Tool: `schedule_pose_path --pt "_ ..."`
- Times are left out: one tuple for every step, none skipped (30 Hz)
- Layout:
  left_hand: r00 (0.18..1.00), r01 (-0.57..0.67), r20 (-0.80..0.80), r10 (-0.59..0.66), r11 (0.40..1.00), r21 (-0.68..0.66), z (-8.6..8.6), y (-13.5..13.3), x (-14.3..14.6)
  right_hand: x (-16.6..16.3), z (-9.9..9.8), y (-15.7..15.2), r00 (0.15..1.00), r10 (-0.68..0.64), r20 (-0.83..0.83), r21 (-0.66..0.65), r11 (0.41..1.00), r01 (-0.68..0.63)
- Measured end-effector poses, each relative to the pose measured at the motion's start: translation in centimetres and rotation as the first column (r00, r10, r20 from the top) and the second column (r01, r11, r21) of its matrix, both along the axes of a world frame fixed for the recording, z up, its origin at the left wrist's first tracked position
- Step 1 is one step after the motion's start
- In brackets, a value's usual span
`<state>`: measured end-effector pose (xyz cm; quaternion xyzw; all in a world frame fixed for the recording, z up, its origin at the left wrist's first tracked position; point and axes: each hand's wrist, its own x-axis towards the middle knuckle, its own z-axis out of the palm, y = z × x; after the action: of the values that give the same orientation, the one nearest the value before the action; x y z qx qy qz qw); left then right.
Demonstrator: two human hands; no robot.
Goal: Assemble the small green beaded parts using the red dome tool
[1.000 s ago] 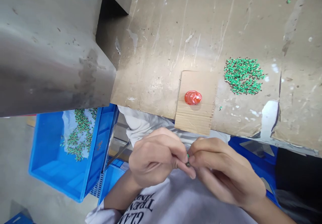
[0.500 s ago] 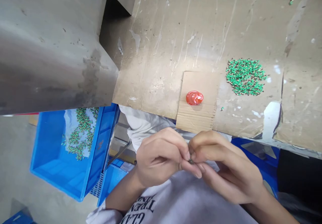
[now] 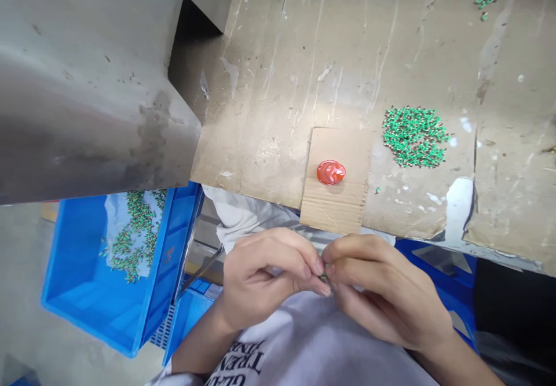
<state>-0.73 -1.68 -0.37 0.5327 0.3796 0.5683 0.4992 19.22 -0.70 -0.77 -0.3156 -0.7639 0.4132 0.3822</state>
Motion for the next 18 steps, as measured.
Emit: schedule_pose_path --pt "1.000 -0.007 -0.017 0.008 1.000 0.017 0.1 0.0 0.1 0.0 -0.1 -0.1 1.000 0.000 -0.001 0.000 1.000 0.000" --pt "0.999 -0.010 -0.033 0.012 0.999 0.032 0.1 0.0 0.1 0.1 -0.1 -0.1 1.000 0.001 -0.003 -0.006 1.000 -0.002" --pt "0.999 -0.010 -0.046 0.012 0.999 0.043 0.2 0.0 0.2 0.2 -0.2 -0.2 1.000 0.009 -0.001 -0.016 1.000 -0.009" --pt "0.998 -0.008 -0.058 0.011 0.999 0.048 0.3 0.0 0.3 0.4 -0.2 -0.3 1.000 0.019 0.000 -0.025 1.000 -0.019" --pt "0.998 -0.010 -0.066 0.013 0.999 0.042 0.5 0.0 0.3 0.5 -0.2 -0.3 1.000 0.027 0.001 -0.032 0.999 -0.027" --pt "0.997 -0.011 -0.070 0.013 1.000 0.026 0.7 0.0 0.4 0.7 -0.1 -0.4 1.000 0.031 0.002 -0.034 0.999 -0.031" --pt "0.997 -0.007 -0.072 0.007 1.000 0.001 1.0 0.0 0.4 0.8 -0.1 -0.4 0.999 0.036 0.002 -0.031 0.999 -0.036" --pt "0.997 -0.001 -0.076 -0.001 0.999 -0.033 1.2 0.0 0.3 0.9 0.0 -0.4 0.999 0.046 0.004 -0.026 0.999 -0.046" --pt "0.997 0.002 -0.082 -0.008 0.998 -0.067 1.5 0.0 0.3 0.9 0.0 -0.5 0.999 0.055 0.004 -0.022 0.998 -0.054" --pt "0.996 0.007 -0.090 -0.016 0.996 -0.094 1.7 0.0 0.3 1.0 0.1 -0.5 0.998 0.058 0.002 -0.016 0.998 -0.058" --pt "0.995 0.010 -0.101 -0.021 0.994 -0.112 1.9 0.0 0.3 1.0 0.1 -0.5 0.998 0.056 -0.002 -0.012 0.998 -0.056" --pt "0.993 0.008 -0.113 -0.021 0.993 -0.120 2.1 -0.1 0.3 0.9 0.2 -0.6 0.999 0.053 -0.009 -0.008 0.999 -0.053" --pt "0.992 0.000 -0.122 -0.015 0.993 -0.120 2.2 -0.1 0.3 0.9 0.2 -0.6 0.999 0.045 -0.016 -0.005 0.999 -0.046" --pt "0.992 -0.010 -0.128 -0.004 0.994 -0.112 2.3 -0.2 0.3 0.8 0.2 -0.6 0.999 0.036 -0.023 -0.003 0.999 -0.036" --pt "0.991 -0.015 -0.134 0.002 0.995 -0.095 2.3 -0.2 0.4 0.8 0.2 -0.7 0.999 0.028 -0.030 0.000 1.000 -0.028" --pt "0.989 -0.017 -0.146 0.006 0.997 -0.074 2.2 -0.3 0.4 0.8 0.2 -0.7 0.999 0.023 -0.036 0.002 1.000 -0.023" --pt "0.986 -0.021 -0.165 0.012 0.999 -0.050 2.1 -0.4 0.4 0.8 0.2 -0.7 0.999 0.023 -0.035 -0.001 1.000 -0.023" --pt "0.982 -0.017 -0.186 0.012 1.000 -0.021 2.0 -0.5 0.5 0.8 0.2 -0.8 0.999 0.024 -0.030 0.000 1.000 -0.024"
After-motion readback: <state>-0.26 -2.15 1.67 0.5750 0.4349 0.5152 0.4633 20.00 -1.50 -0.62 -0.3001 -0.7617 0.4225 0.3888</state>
